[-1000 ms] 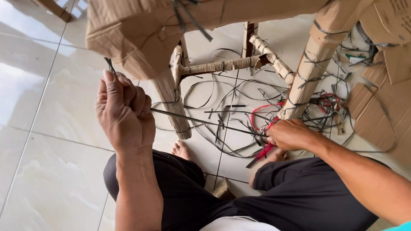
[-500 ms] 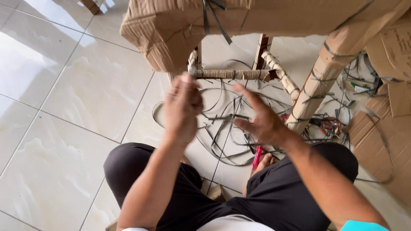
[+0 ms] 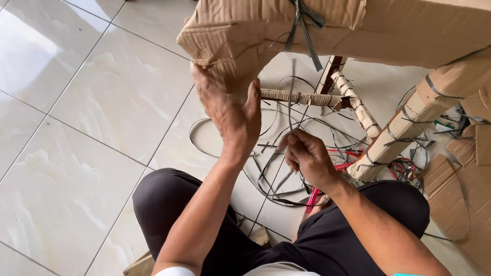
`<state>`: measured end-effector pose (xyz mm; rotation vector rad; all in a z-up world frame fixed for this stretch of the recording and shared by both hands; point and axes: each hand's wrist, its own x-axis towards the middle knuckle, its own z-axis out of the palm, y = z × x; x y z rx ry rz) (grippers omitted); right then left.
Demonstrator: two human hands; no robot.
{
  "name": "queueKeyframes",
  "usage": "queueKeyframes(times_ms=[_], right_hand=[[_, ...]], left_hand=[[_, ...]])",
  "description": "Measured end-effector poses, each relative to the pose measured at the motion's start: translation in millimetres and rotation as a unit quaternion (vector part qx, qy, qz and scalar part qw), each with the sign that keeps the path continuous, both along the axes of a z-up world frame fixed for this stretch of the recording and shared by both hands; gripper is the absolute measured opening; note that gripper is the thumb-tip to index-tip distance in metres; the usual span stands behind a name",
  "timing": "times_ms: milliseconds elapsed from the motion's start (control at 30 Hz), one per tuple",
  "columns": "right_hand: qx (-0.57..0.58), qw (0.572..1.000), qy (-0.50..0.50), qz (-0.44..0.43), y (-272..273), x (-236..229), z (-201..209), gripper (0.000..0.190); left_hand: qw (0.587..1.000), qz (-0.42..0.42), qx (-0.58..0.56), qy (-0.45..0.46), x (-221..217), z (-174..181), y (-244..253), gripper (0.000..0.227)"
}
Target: The person secures cardboard packaging to a chair frame using black ties and a small knife to cut them.
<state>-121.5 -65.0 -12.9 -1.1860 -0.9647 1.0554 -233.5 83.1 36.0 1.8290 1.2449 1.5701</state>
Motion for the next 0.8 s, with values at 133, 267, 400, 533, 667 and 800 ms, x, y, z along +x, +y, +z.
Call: queueKeyframes(times_ms=[133, 267, 400, 533, 667, 800], right_hand=[[-0.065, 0.997, 0.032, -0.015, 4, -8, 33, 0.026], [-0.061, 0.998, -0.001, 0.000, 3, -9, 29, 0.027], [-0.074, 0.997, -0.023, 0.029, 4, -6, 19, 0.024], [-0.109, 0.994, 0.017, -0.001, 9, -6, 17, 0.025], [-0.068, 0.993, -0.069, -0.063, 28, -7, 36, 0.024], [0.010, 0.977, -0.195, -0.087, 67, -2, 59, 0.044]], left_hand=[[0.998, -0.004, -0.031, 0.049, 18, -3, 30, 0.118], [0.996, -0.030, -0.087, 0.020, 21, 5, 33, 0.097], [0.998, -0.023, -0.031, 0.044, 19, 5, 49, 0.052], [0.998, -0.020, -0.033, 0.044, 19, 7, 48, 0.051], [0.998, -0.038, -0.046, 0.026, 21, -1, 42, 0.059], [0.997, -0.074, -0.020, 0.013, 13, 6, 49, 0.052]])
